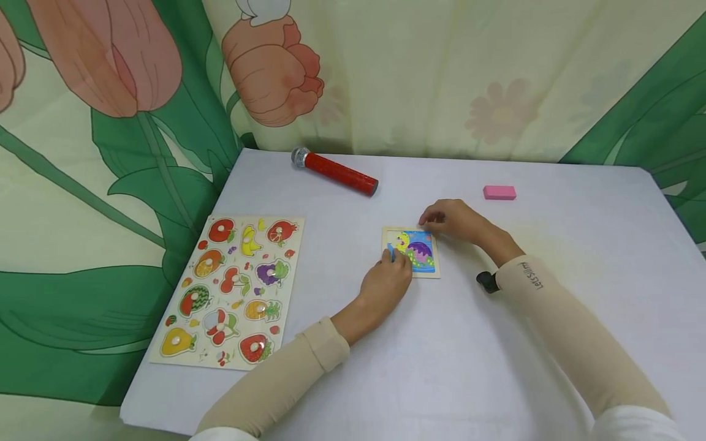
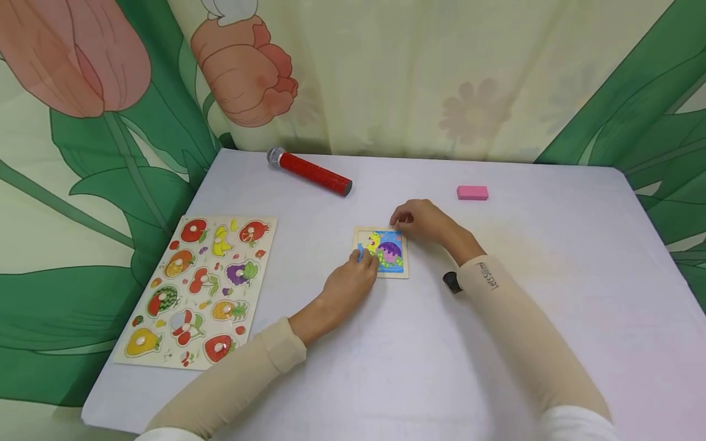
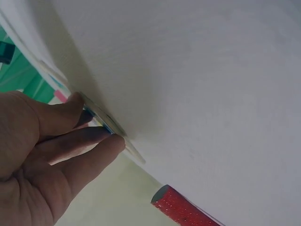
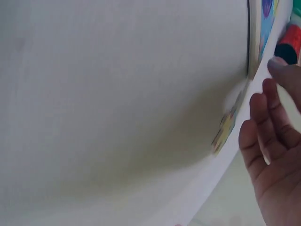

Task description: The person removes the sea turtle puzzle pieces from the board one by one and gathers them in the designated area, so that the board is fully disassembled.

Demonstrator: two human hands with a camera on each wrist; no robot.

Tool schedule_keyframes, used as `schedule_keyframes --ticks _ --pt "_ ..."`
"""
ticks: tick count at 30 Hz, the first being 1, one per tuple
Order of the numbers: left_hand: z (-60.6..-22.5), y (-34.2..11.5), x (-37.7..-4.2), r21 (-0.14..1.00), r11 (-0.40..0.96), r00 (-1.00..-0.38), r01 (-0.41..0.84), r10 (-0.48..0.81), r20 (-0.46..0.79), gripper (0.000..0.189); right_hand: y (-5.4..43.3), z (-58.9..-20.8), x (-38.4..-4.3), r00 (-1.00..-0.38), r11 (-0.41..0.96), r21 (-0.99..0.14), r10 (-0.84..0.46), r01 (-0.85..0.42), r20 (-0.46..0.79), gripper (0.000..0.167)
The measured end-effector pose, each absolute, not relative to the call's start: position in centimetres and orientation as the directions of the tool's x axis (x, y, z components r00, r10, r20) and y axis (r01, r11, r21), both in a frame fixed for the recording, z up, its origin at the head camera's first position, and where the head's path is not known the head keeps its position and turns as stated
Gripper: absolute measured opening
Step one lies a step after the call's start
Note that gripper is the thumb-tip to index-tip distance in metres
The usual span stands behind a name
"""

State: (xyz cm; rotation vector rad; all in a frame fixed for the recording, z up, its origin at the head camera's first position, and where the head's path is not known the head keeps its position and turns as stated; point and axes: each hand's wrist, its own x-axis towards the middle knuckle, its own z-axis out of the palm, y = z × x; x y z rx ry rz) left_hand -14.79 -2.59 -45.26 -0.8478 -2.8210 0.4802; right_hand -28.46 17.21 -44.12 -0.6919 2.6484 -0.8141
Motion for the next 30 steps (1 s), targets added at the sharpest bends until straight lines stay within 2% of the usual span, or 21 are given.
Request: schedule_keyframes --ticks 6,10,18,30 --pt "-45.3 -2.7 -14.6 -0.360 0.780 -0.821 0.513 0.567 0.060 0.033 15.4 -44.6 -27.7 -0.747 0.655 -0.609 -0.648 -0.447 -0.148 0.023" --pt "-45.2 -2.7 -14.6 -0.356 0.782 -0.820 0.511 0.568 0.072 0.031 14.9 -44.6 -27.6 -0.716 0.662 -0.583 -0.673 -0.471 -0.186 0.028" --pt "-45.0 -2.5 -14.8 -0.344 0.793 -0.825 0.502 0.559 0.085 0.029 14.6 -44.5 -27.8 -0.704 0.634 -0.588 -0.695 -0.502 -0.148 0.024" --pt "-45.1 -2.5 -14.9 -0.352 0.791 -0.821 0.501 0.563 0.096 0.028 13.9 -43.8 -27.2 -0.717 0.641 -0.569 -0.686 -0.515 -0.124 0.023"
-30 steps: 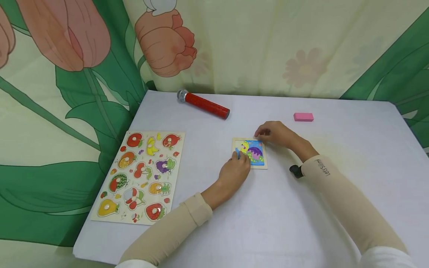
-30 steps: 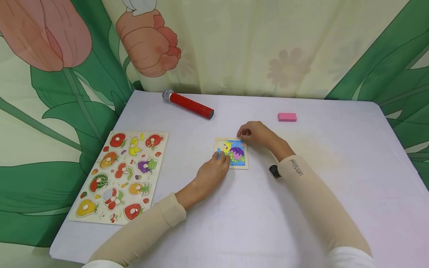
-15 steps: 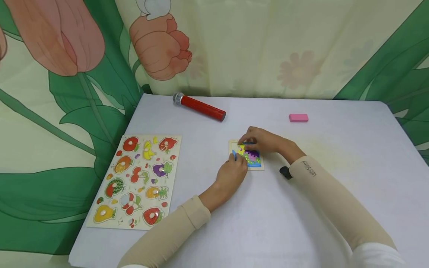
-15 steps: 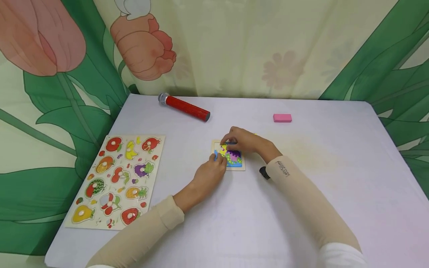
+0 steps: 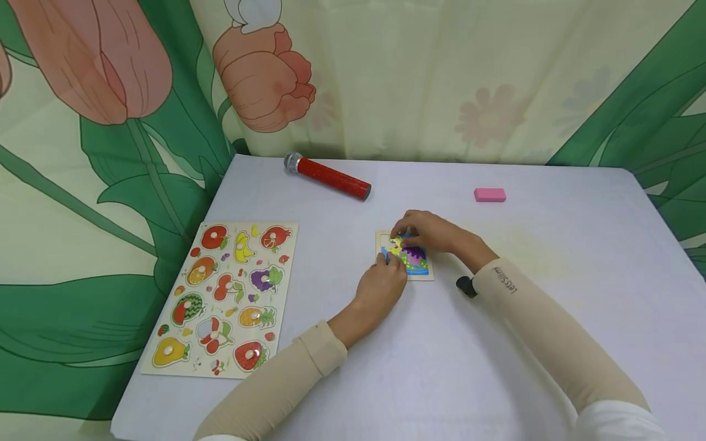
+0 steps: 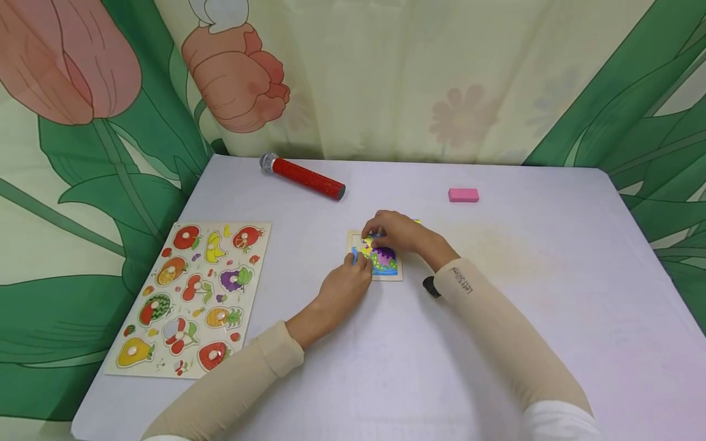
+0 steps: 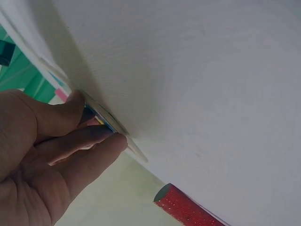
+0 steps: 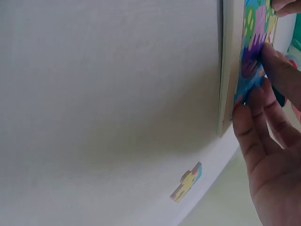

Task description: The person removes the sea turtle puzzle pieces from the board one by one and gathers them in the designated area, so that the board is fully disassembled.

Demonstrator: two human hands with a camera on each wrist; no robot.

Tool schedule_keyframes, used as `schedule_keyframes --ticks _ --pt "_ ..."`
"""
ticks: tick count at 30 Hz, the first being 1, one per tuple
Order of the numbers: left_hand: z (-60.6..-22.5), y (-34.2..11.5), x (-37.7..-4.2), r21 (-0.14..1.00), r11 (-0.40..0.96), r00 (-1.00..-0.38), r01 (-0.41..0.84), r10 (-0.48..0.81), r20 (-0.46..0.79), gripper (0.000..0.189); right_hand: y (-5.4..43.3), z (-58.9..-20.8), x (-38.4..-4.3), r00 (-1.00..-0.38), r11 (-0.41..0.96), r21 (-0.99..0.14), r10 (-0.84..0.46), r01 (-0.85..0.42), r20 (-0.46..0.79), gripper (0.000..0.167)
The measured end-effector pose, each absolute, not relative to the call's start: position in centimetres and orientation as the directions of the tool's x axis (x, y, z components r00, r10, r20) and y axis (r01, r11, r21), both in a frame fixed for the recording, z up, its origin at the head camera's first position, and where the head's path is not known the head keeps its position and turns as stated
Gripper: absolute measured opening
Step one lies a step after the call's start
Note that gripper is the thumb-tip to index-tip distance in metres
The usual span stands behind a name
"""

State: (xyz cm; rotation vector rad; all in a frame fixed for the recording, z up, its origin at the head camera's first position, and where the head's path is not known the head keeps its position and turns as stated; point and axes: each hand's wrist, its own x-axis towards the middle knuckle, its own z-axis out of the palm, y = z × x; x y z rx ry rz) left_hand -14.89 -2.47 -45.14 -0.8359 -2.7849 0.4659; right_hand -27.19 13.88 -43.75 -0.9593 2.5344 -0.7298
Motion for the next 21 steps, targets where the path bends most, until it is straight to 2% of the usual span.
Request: schedule_keyframes --ticks 5,14,21 --pt "-45.21 -2.64 -14.85 -0.353 0.796 -0.825 0.492 0.556 0.104 0.028 13.51 -43.74 -26.97 -0.733 0.657 -0.556 -0.670 -0.510 -0.119 0.023" --pt "-45.22 -2.60 -14.69 -0.352 0.799 -0.824 0.487 0.554 0.118 0.027 13.73 -43.92 -26.85 -0.726 0.641 -0.551 -0.682 -0.534 -0.091 0.023" --pt "-45.28 -2.30 -14.59 -0.348 0.805 -0.826 0.482 0.549 0.127 0.028 14.16 -43.51 -26.66 -0.790 0.679 -0.638 -0.588 -0.364 -0.174 0.038"
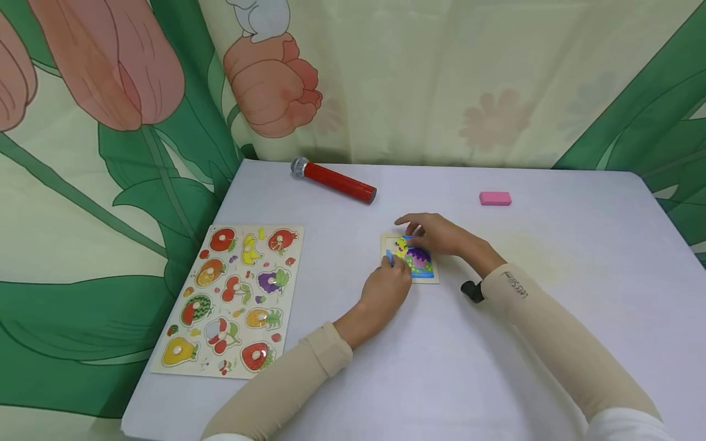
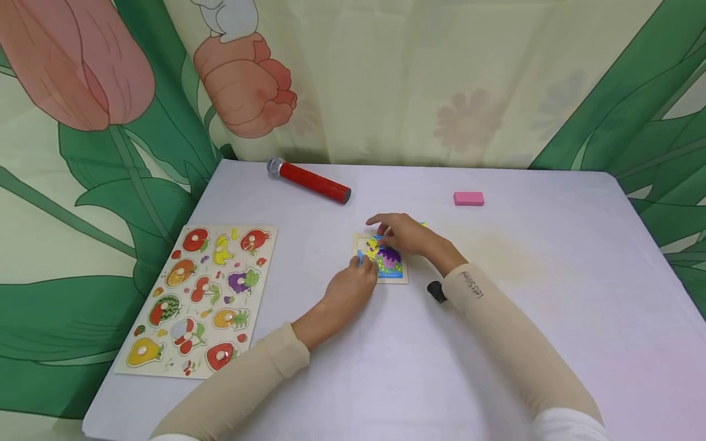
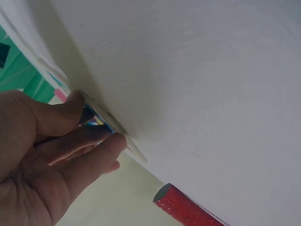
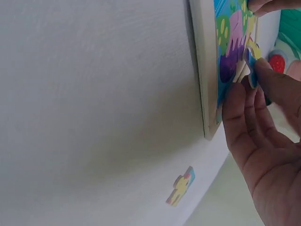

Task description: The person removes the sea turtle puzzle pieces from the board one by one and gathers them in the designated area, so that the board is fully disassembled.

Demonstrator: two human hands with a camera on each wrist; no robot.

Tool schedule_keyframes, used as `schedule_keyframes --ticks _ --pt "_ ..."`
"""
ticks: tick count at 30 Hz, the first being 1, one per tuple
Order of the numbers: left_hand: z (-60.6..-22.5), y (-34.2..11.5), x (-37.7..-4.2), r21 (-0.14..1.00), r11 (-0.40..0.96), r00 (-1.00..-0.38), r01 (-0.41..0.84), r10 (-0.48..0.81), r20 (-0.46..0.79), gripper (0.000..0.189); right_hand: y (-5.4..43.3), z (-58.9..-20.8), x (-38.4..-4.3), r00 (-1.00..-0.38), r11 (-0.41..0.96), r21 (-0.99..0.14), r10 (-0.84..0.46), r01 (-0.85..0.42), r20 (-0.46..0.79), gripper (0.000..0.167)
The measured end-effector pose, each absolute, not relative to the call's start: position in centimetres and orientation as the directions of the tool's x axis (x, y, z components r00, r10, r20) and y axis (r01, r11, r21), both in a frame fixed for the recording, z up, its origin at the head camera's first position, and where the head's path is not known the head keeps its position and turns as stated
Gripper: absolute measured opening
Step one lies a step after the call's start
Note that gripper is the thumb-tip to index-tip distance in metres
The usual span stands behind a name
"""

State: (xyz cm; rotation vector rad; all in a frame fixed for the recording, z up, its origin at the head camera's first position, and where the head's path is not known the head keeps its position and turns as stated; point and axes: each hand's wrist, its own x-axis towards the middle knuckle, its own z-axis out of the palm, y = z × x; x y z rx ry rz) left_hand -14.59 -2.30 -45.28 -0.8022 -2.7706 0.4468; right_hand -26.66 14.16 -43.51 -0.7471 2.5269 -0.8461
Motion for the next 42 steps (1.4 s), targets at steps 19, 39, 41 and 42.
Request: schedule_keyframes --ticks 19,39,41,42 --pt "-44.8 -1.8 -14.5 -0.291 0.822 -0.853 0.489 0.521 0.038 0.033 21.5 -41.2 -28.4 -0.926 0.705 -0.709 -0.286 -0.028 -0.247 0.030" --pt "-44.5 -2.3 -14.6 -0.302 0.821 -0.856 0.484 0.516 0.031 0.032 25.5 -43.0 -29.1 -0.928 0.788 -0.604 -0.127 0.120 -0.350 0.035" --pt "-44.4 -2.3 -14.6 -0.303 0.820 -0.855 0.485 0.518 0.034 0.031 25.3 -43.0 -29.0 -0.936 0.807 -0.582 -0.123 0.100 -0.331 0.033" --pt "-44.4 -2.3 -14.6 -0.301 0.821 -0.854 0.486 0.519 0.037 0.031 25.3 -43.1 -29.0 -0.939 0.818 -0.568 -0.121 0.089 -0.321 0.032"
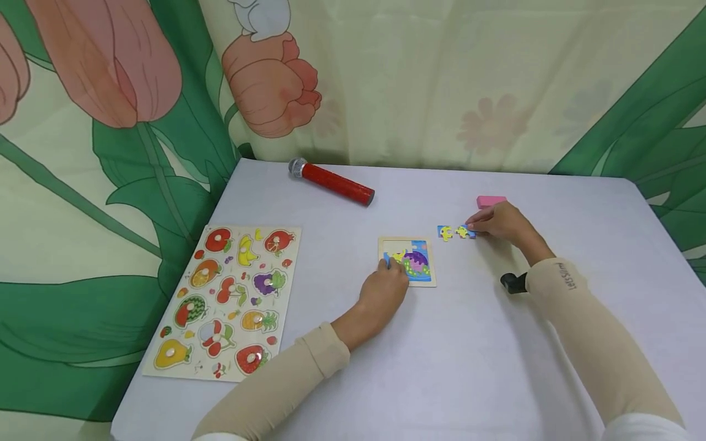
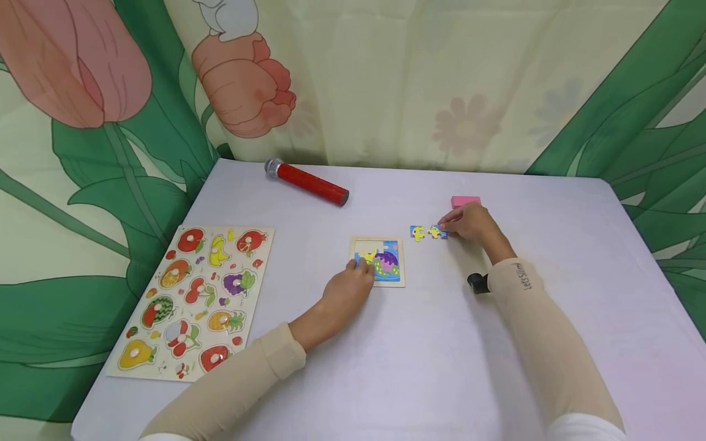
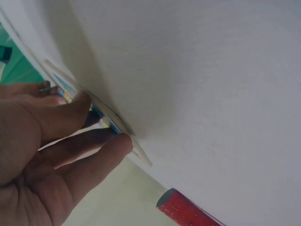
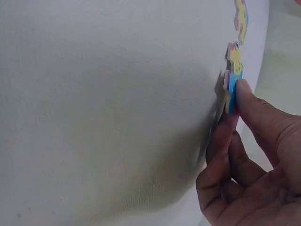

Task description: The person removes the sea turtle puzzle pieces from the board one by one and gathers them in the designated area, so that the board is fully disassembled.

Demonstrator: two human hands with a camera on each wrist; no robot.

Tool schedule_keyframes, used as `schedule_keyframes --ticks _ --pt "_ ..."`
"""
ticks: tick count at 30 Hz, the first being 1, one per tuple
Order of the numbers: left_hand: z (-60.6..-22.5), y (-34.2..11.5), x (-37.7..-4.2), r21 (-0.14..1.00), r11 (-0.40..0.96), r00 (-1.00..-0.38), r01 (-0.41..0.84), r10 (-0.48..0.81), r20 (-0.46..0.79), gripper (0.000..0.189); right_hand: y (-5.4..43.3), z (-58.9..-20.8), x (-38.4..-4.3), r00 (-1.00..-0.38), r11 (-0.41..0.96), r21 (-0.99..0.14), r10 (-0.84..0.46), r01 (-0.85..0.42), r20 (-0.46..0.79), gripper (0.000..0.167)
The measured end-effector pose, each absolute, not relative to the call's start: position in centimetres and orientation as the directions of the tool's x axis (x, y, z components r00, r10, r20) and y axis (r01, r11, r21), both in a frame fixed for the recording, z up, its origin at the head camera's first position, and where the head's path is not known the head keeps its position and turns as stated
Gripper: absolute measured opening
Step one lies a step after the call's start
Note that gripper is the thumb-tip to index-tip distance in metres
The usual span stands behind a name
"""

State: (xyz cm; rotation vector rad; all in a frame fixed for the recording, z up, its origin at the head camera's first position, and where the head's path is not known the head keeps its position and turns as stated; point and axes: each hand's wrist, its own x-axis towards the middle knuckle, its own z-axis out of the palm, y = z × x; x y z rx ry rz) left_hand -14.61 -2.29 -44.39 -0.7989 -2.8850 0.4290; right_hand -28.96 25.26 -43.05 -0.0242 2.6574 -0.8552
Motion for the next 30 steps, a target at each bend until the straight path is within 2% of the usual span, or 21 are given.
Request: schedule_keyframes --ticks 10,17,19,22,26,30 --pt "-44.2 -2.1 -14.9 -0.277 0.824 -0.850 0.495 0.525 0.041 0.032 24.4 -42.7 -28.4 -0.972 0.871 -0.489 -0.071 0.049 -0.223 0.021" --pt "-44.3 -2.1 -14.4 -0.313 0.807 -0.837 0.501 0.543 0.062 0.036 23.1 -42.5 -27.7 -0.984 0.890 -0.456 -0.064 0.020 -0.168 0.017" --pt "-44.4 -2.1 -14.2 -0.321 0.801 -0.839 0.506 0.543 0.031 0.043 22.2 -42.7 -27.5 -0.981 0.879 -0.475 -0.115 -0.027 -0.157 0.016" --pt "-44.6 -1.9 -13.9 -0.348 0.789 -0.846 0.506 0.533 -0.023 0.053 20.6 -43.3 -27.4 -0.953 0.827 -0.533 -0.282 -0.181 -0.114 0.014" --pt "-44.6 -1.5 -13.9 -0.370 0.769 -0.846 0.521 0.522 -0.107 0.059 18.9 -43.8 -27.1 -0.854 0.725 -0.582 -0.511 -0.368 -0.097 0.016" --pt "-44.5 -1.3 -14.1 -0.352 0.772 -0.846 0.530 0.511 -0.155 0.059 17.7 -43.8 -26.8 -0.767 0.672 -0.604 -0.624 -0.429 -0.150 0.021"
